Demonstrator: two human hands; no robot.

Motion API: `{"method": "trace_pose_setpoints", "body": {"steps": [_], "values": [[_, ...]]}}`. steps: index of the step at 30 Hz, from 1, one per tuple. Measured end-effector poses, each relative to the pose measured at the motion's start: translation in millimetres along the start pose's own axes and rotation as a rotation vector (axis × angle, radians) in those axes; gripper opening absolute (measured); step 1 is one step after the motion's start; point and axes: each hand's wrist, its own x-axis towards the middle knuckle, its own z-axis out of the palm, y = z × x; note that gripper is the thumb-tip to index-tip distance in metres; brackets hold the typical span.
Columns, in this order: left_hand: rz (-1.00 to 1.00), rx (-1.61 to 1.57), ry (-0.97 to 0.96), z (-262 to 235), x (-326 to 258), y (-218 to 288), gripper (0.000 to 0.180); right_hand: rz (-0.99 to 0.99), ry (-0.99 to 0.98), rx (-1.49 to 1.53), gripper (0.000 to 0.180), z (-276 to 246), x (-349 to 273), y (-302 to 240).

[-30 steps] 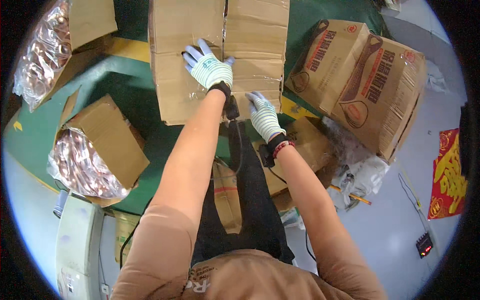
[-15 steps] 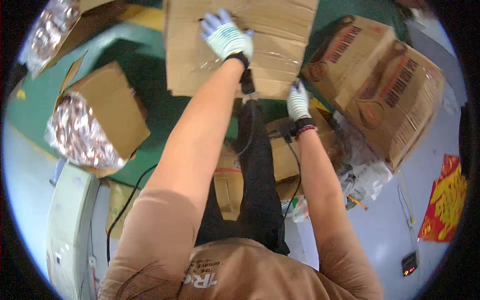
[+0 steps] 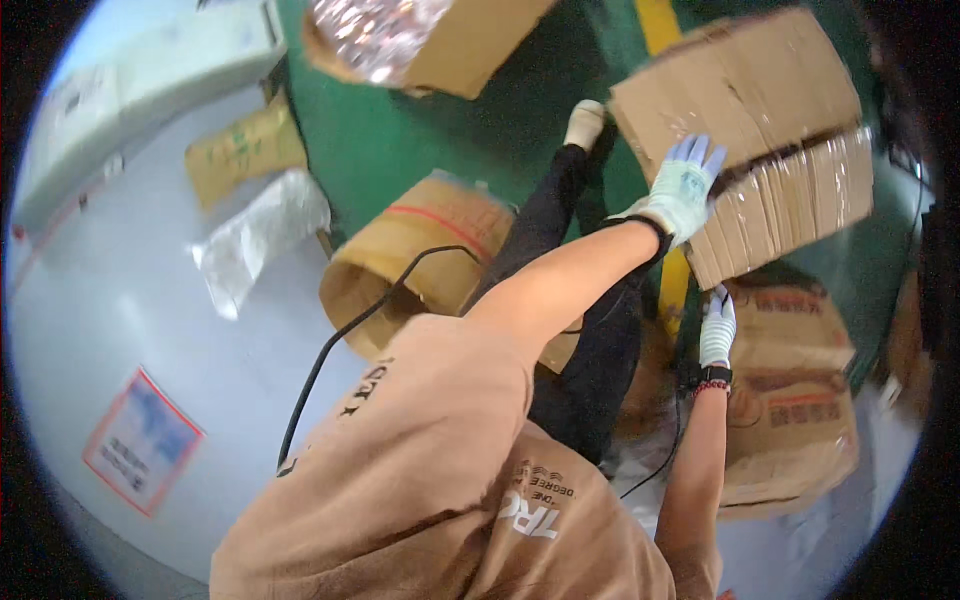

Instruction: Packing metal components into cardboard boxes and sealing them with tape.

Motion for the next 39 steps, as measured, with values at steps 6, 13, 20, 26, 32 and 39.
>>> {"method": "trace_pose_setpoints", "body": {"steps": [6,13,20,26,32,39], "values": [[-0.391,0.047,0.214,-130,-166,-90,0.061,-0.089,-0.146,-0.28,0.032,-39,-6,-50],[-1.044,0.064,0.484,-201,-405,-189,0.07,-0.193,-0.157,-0.791,0.042,-5,-44,-133],[-1.618,-0.726,1.036,-216,-518,-377,0.121,-0.624,-0.3,-1.213,0.041,117,-140,-163],[-1.19,-0.17,0.678,-206,-486,-400,0.048,-0.561,-0.523,-1.142,0.046,193,-211,-161],[-0.568,0.095,0.144,-219,-542,-322,0.015,-0.357,-0.689,-0.926,0.039,254,-215,-163],[-0.915,0.026,0.189,-197,-534,-288,0.041,-0.923,-0.755,-1.52,0.031,393,-278,-230]]}}
